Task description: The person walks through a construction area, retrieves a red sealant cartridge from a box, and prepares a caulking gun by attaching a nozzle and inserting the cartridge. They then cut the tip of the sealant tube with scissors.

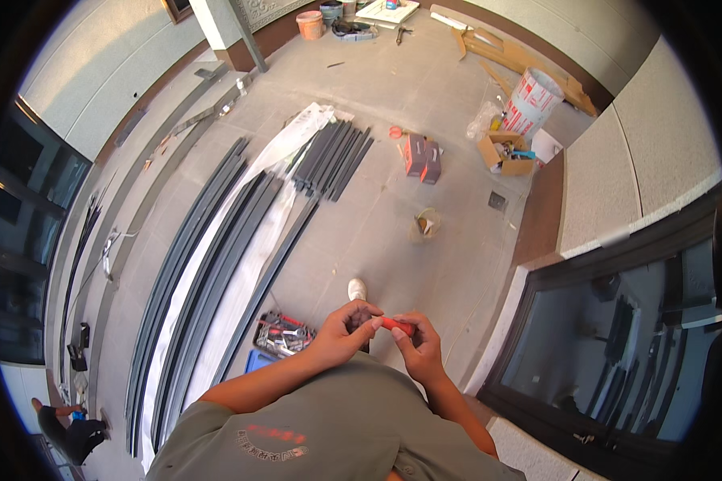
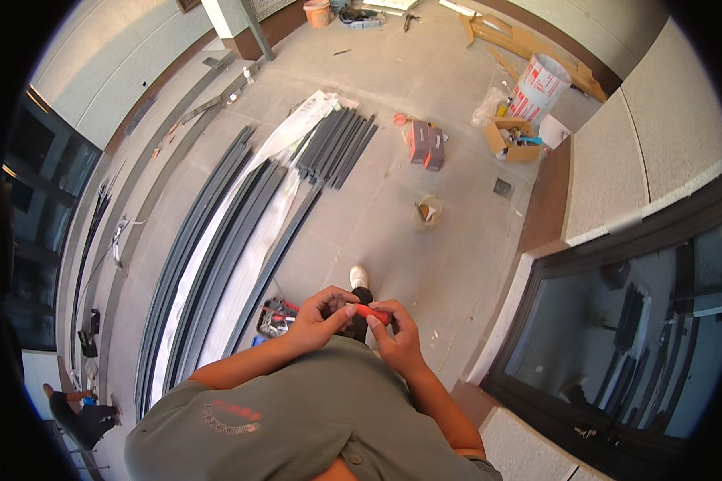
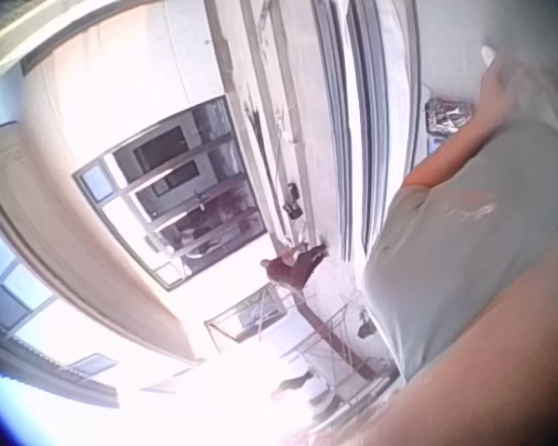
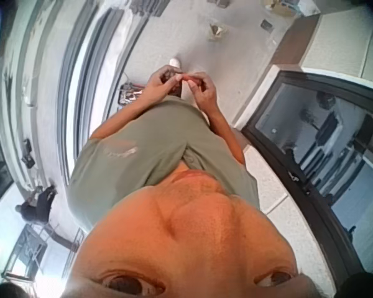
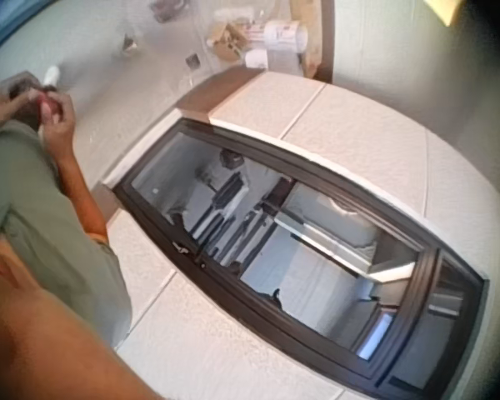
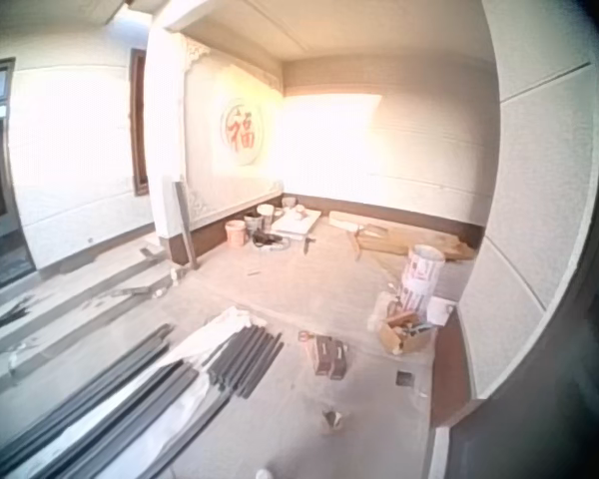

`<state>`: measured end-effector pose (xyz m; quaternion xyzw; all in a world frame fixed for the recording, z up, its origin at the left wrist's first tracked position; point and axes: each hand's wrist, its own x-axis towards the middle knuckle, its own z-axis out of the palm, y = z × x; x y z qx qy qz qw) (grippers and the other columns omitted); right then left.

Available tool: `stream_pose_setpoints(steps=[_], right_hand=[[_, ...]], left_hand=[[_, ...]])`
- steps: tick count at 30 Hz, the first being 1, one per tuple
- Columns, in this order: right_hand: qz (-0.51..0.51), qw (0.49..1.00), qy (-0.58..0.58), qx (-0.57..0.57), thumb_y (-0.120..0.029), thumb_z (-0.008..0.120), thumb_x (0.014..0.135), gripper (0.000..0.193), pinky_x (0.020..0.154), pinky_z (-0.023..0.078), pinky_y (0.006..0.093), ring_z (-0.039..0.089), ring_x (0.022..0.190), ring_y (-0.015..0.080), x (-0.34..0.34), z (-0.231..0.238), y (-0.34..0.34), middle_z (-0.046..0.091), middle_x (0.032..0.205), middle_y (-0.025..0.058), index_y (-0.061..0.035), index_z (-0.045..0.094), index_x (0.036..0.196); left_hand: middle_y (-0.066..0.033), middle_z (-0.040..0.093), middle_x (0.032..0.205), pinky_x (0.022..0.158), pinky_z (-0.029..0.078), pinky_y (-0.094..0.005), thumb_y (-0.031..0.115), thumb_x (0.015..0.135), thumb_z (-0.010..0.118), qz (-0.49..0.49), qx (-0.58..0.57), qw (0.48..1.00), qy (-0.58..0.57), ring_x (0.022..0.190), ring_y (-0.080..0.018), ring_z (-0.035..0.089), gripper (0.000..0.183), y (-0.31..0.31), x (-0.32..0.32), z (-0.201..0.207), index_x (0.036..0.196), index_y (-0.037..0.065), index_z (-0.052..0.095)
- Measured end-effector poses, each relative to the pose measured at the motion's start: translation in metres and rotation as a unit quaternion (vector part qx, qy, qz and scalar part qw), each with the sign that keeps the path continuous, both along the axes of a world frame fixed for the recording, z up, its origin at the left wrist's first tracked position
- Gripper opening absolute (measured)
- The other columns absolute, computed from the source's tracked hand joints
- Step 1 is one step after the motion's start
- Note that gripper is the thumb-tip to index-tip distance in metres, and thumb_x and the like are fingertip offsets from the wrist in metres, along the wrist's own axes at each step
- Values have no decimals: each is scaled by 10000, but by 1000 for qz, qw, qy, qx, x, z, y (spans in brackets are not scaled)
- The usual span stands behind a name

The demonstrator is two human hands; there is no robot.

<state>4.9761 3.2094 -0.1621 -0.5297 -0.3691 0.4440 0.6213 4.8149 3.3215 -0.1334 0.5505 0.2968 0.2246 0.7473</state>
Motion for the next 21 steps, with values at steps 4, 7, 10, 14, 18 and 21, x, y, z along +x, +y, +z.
stream_pose_setpoints(steps=[4,7,10,14,18,21], right_hand=[[-48,997,-44,35,-40,651,968,175,863,454,269,559,964,134,61,7,78,583,1091,60,-34,606,1138],[-73,992,55,-86,-123,630,1008,196,754,485,261,587,819,122,100,26,119,642,945,58,-15,605,1169],[-71,986,93,-115,-136,620,1016,204,725,492,266,599,798,125,136,37,166,666,944,72,-5,605,1171],[-118,993,11,5,-68,632,991,173,880,487,282,601,964,144,167,31,224,634,1059,64,-11,606,1153],[-17,999,43,19,45,689,902,245,908,482,296,552,1091,167,219,19,290,503,1176,72,-59,618,1111],[35,997,-62,36,-100,724,927,210,799,496,269,562,970,129,258,24,347,551,1108,59,-63,625,1108]], left_hand=[[-10,653,876,649,463,-232,177,1020,628,-68,-14,997,-17,739,-56,559,189,95,70,-7,1115,14,621],[-21,673,897,676,481,-246,166,1017,630,-111,32,993,-12,763,-64,580,176,156,115,4,1098,9,634],[-18,671,898,696,485,-243,158,1016,631,-137,76,987,-30,772,-60,580,185,209,157,21,1130,13,634],[-5,658,884,704,479,-235,155,1012,638,-137,35,990,-8,763,-54,566,203,262,200,28,1164,20,636],[-29,667,869,673,494,-244,177,1018,627,-105,3,992,66,747,-78,587,201,314,227,19,1145,22,644],[-30,651,828,650,477,-240,160,1017,629,-19,43,996,79,704,-80,570,190,350,247,20,1139,14,641]])
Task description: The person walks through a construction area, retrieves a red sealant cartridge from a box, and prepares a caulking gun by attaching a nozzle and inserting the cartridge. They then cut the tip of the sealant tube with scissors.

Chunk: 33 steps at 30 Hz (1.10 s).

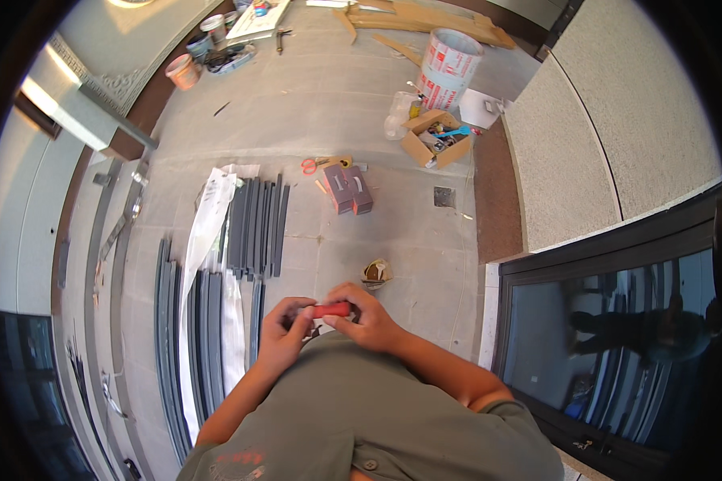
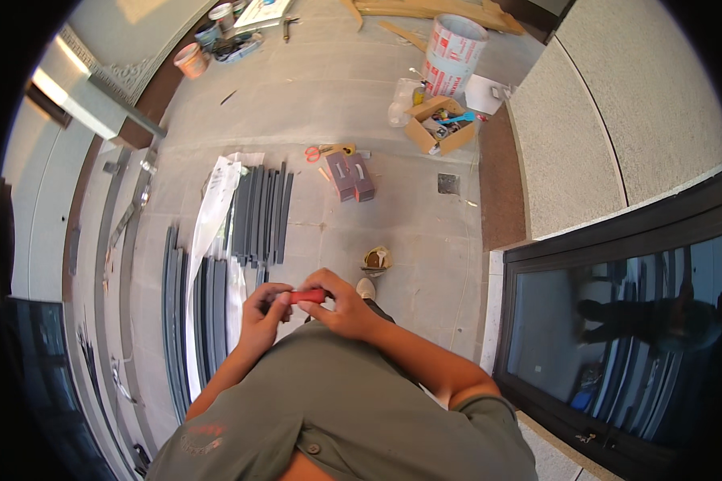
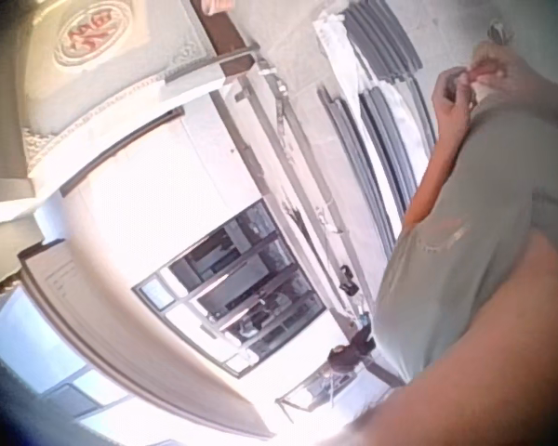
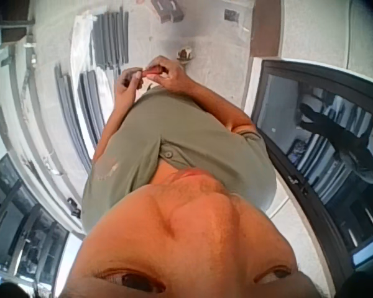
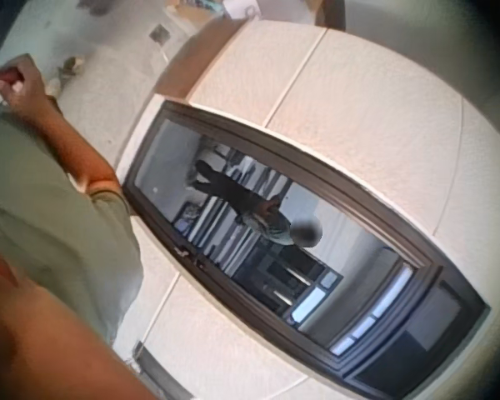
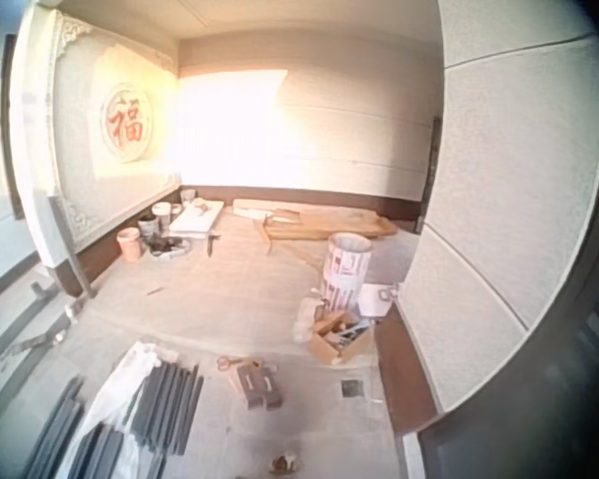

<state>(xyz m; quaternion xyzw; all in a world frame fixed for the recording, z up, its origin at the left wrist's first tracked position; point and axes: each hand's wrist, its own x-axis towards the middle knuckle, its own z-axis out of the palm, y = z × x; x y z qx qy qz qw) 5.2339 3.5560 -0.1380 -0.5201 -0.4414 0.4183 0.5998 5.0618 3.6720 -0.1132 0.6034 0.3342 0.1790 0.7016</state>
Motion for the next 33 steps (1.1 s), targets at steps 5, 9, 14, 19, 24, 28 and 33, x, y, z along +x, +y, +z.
stream_pose_setpoints(steps=[5,9,14,19,24,28,33], right_hand=[[107,970,165,-141,-130,657,970,196,811,477,296,548,928,120,42,9,85,584,965,48,-27,601,1127],[71,994,39,71,-83,671,941,210,827,471,317,551,921,136,62,-2,147,572,1029,48,-57,605,1138],[65,992,95,-54,-104,673,961,200,790,476,287,561,886,118,71,-7,229,593,1028,49,-54,604,1143],[17,982,157,-103,-155,638,1012,223,753,491,262,569,837,99,70,-2,311,618,1004,47,-29,599,1191],[-30,999,-2,31,-157,631,1014,226,761,491,264,564,850,92,90,1,380,616,1009,39,-35,589,1199],[-18,977,164,-132,-127,625,1006,200,759,469,270,540,829,82,117,0,413,601,926,19,-41,589,1183],[-12,993,110,-47,-106,645,980,164,753,449,279,518,802,100,175,-20,475,555,879,13,-56,585,1125]], left_hand=[[-13,626,817,620,429,-210,116,1015,624,63,41,997,-12,686,-61,548,170,61,32,14,1141,2,625],[-18,633,832,626,439,-217,144,1017,631,84,-5,996,-38,689,-65,551,189,112,49,9,1138,0,619],[-17,626,817,617,434,-218,141,1017,628,56,-2,998,-18,681,-61,546,187,211,64,-4,1139,-1,621],[-17,623,814,620,434,-217,147,1011,639,17,0,999,-29,695,-64,549,212,308,77,-5,1153,-8,614],[-22,622,813,619,438,-221,156,1011,642,-5,-48,998,-48,688,-71,551,203,383,100,-4,1132,-4,606],[-17,621,810,609,436,-218,169,1006,650,-13,-43,999,-21,679,-72,553,198,424,133,-11,1116,8,613],[-24,639,853,636,439,-234,205,993,673,-39,-46,998,18,698,-74,541,233,487,191,-19,1111,10,626]])
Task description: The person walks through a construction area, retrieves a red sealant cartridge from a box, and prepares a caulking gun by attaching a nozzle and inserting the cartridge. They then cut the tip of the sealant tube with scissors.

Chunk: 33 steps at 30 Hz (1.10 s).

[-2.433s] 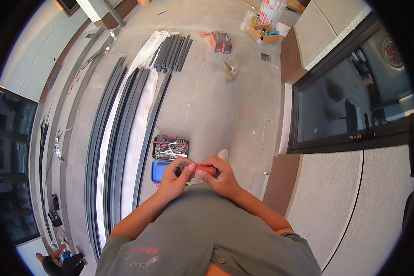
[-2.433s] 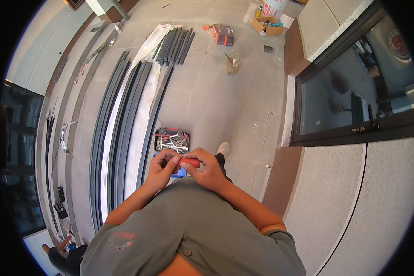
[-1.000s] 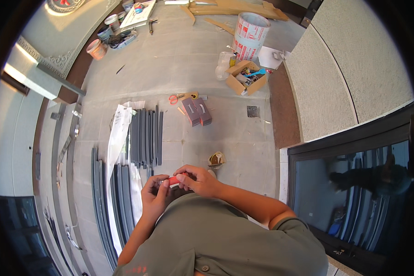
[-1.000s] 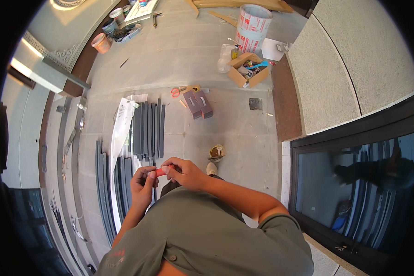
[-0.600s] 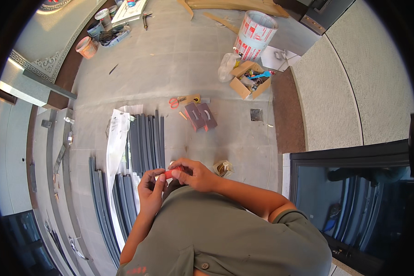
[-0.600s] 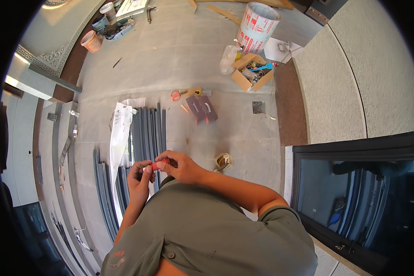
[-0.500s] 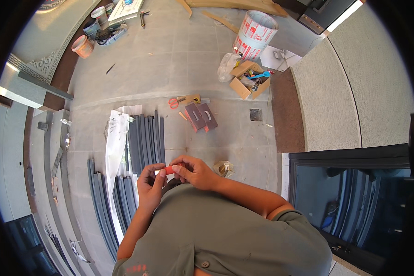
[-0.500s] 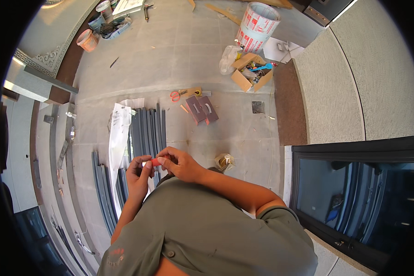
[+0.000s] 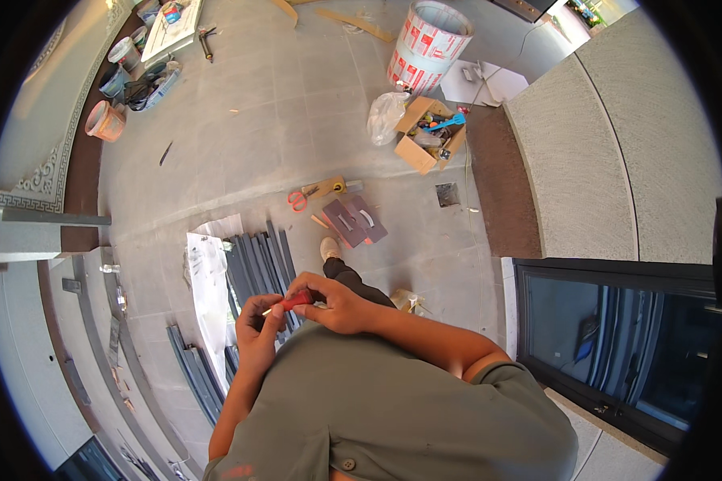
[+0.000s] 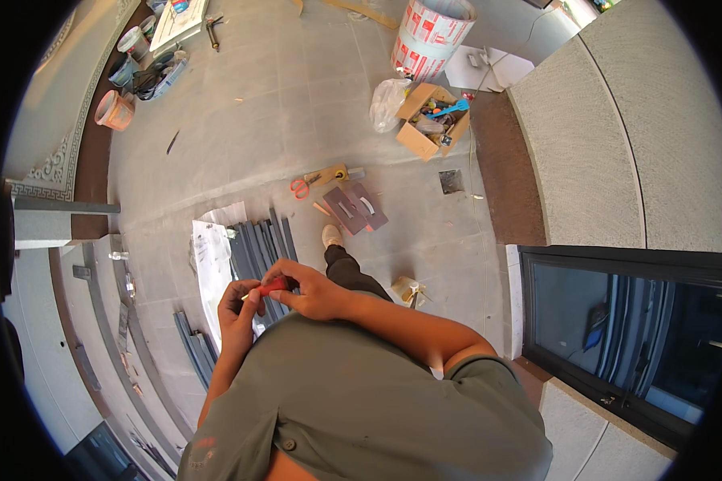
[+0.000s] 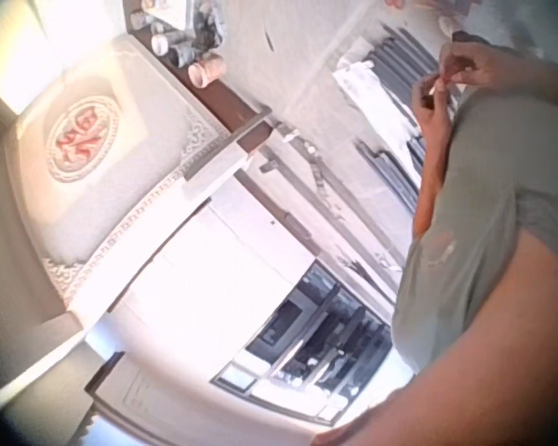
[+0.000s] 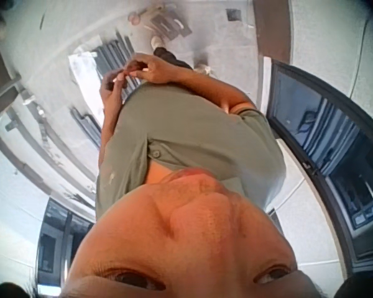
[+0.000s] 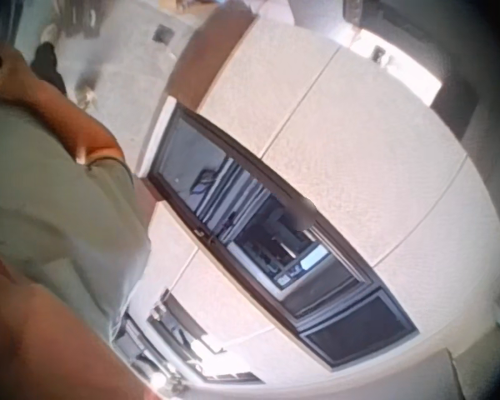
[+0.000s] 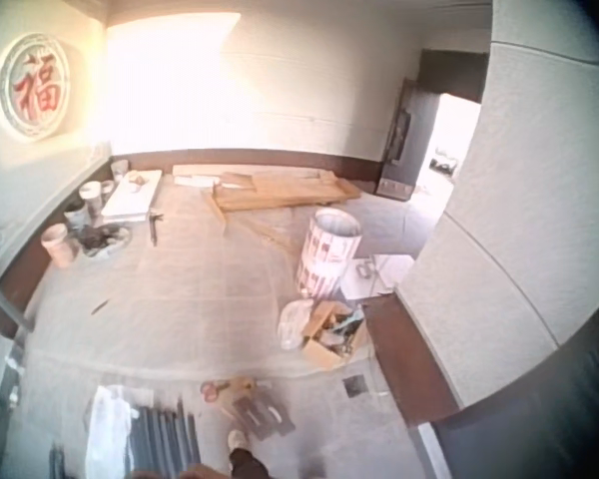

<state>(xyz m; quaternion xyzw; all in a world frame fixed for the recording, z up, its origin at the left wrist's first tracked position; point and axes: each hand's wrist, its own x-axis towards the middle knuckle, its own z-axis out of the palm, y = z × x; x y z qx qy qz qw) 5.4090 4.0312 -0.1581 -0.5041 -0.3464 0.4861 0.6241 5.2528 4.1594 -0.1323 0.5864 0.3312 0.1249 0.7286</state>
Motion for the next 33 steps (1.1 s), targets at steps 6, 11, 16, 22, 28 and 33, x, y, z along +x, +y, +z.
stream_pose_setpoints(steps=[6,11,16,22,28,33], right_hand=[[13,992,116,-53,-148,655,983,146,780,467,265,551,855,100,100,-1,80,592,974,27,-61,619,1094],[22,999,49,-7,-122,624,1004,169,812,482,260,577,918,109,150,5,121,616,1054,50,-49,615,1157],[1,999,-11,42,-84,595,1009,200,793,494,263,590,867,131,190,0,185,616,1045,51,-46,601,1206],[-5,995,67,-79,-67,602,1000,243,722,488,271,571,789,127,246,-12,270,611,1004,75,-7,547,1229],[-35,995,-58,-69,-181,641,990,330,751,473,270,559,813,138,309,-18,411,596,952,75,-11,524,1247],[70,992,-3,-107,-395,473,1073,468,674,434,261,532,734,140,359,12,571,585,900,75,13,523,1298]], left_hand=[[-29,649,894,672,456,-233,154,998,661,6,57,998,24,738,-73,540,185,70,99,19,1092,-4,649],[-52,685,957,742,504,-251,165,1001,660,16,19,1000,-4,846,-94,615,200,114,145,37,1118,2,656],[-40,687,973,780,510,-272,181,997,662,-1,43,999,7,877,-87,622,217,177,179,28,1133,12,663],[-59,704,963,794,524,-286,218,986,680,-1,45,995,-93,894,-107,643,266,274,242,-6,1130,-6,667],[-75,721,956,826,523,-288,253,994,664,0,-53,994,-95,914,-120,660,285,413,308,-23,1124,-1,679],[-66,723,952,765,525,-306,265,1019,600,96,22,989,-113,844,-138,654,317,548,333,-10,1162,-5,686]])
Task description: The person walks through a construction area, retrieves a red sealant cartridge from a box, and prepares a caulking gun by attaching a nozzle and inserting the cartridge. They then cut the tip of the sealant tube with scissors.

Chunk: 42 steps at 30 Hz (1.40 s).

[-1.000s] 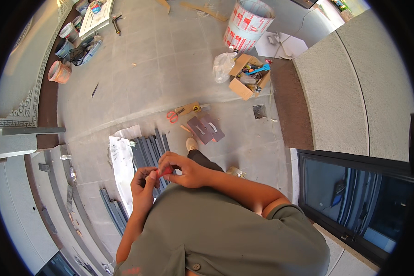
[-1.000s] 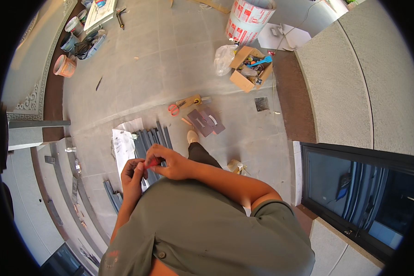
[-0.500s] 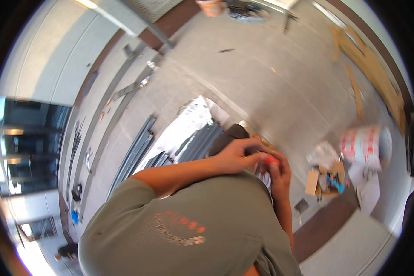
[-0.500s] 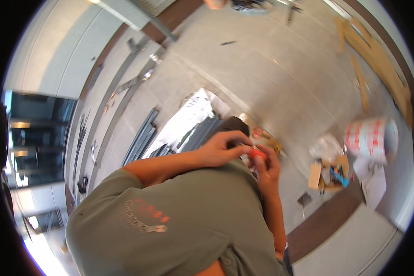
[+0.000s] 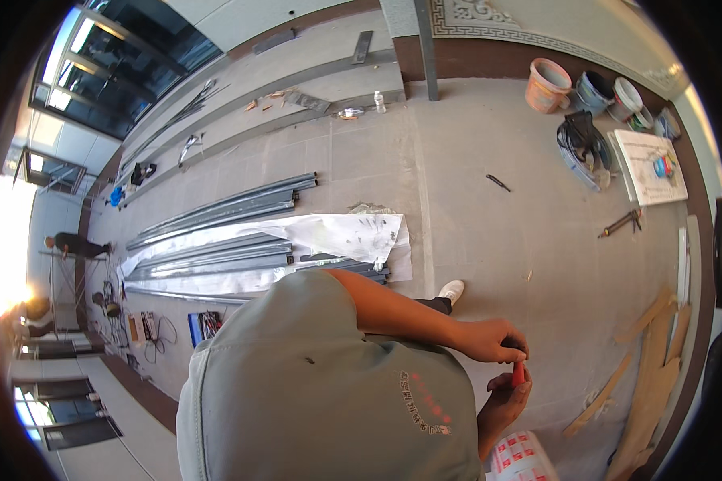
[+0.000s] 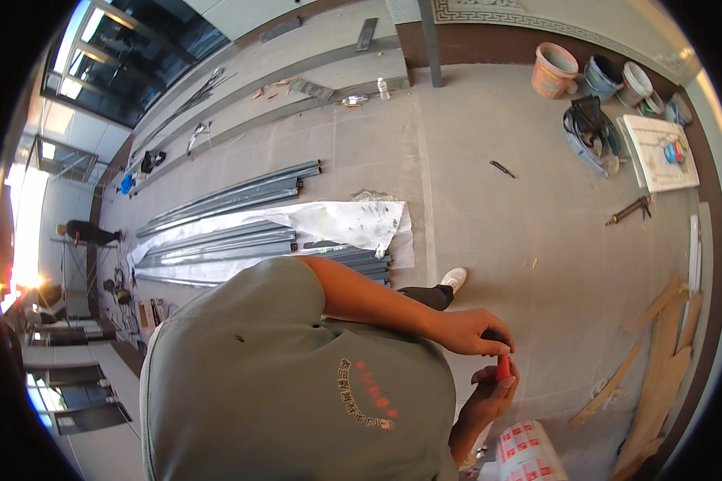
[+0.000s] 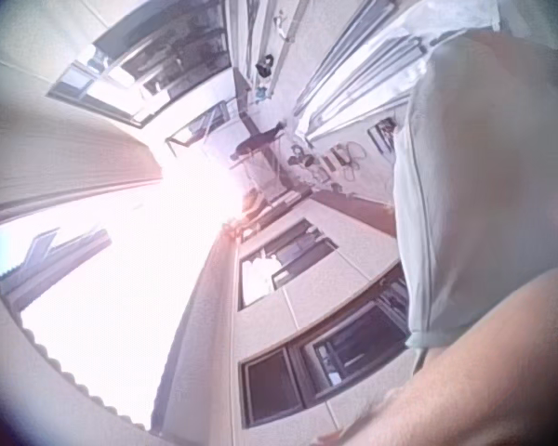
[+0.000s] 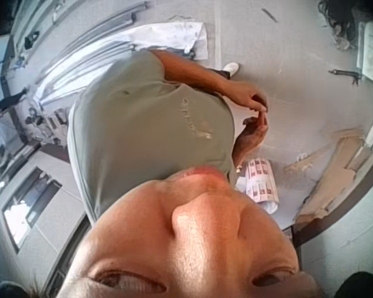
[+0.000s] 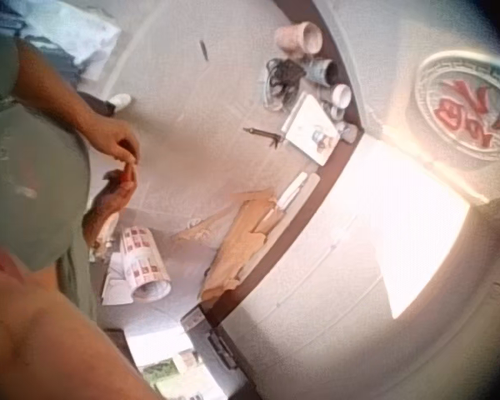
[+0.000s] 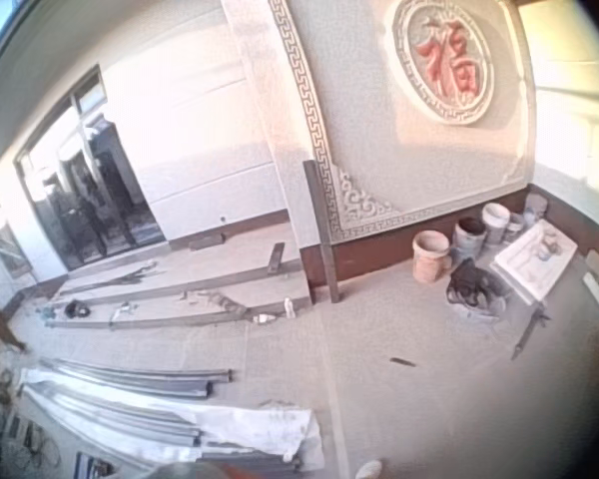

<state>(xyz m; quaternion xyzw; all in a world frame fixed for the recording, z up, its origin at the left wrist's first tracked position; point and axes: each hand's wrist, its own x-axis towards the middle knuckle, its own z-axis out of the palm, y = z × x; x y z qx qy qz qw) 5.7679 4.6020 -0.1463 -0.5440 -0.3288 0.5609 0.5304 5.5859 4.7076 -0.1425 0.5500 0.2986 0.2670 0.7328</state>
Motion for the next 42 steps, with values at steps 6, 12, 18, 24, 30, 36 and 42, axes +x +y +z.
stream_pose_setpoints(steps=[6,12,18,24,30,36,42], right_hand=[[119,988,-31,96,-246,558,1038,351,792,442,300,534,845,160,20,34,147,580,995,83,15,531,1271],[218,956,-116,159,-94,614,976,330,899,467,333,577,943,192,20,17,246,591,1059,109,13,546,1281],[419,898,-50,123,-49,601,971,346,886,502,325,611,983,198,15,12,375,616,1188,146,33,573,1306],[539,825,-14,171,-52,630,956,347,849,522,327,633,907,185,-24,27,478,626,1182,142,55,589,1284],[601,780,-21,174,-80,611,967,392,843,517,320,621,868,172,-94,27,535,645,1176,182,61,546,1327],[622,761,-21,184,-111,612,981,397,781,531,307,630,865,168,-209,31,579,663,1079,164,72,547,1327],[631,753,-24,182,-137,586,995,392,801,512,288,616,852,160,-339,56,605,676,1047,153,37,533,1342]], left_hand=[[-67,716,949,725,525,-300,247,1017,590,105,-25,993,-37,785,-126,634,360,98,-10,30,1241,-23,671],[-6,703,865,700,531,-259,230,981,685,244,-104,961,-84,777,-76,626,272,154,-17,27,1139,13,729],[-45,745,932,837,549,-273,129,906,772,473,-55,877,-67,881,-113,677,154,210,-29,30,999,10,742],[-33,734,954,893,524,-278,137,909,772,575,-73,813,-53,930,-110,667,139,244,-38,57,976,27,721],[-11,702,965,849,485,-280,205,954,737,627,-60,777,-13,927,-93,620,186,272,-80,42,1007,35,686],[-14,696,998,896,482,-306,237,949,745,669,-39,741,-31,968,-110,615,206,310,-177,12,978,46,672],[-22,697,955,825,509,-282,212,937,759,703,-17,708,-64,901,-94,618,209,337,-294,23,956,26,664]])
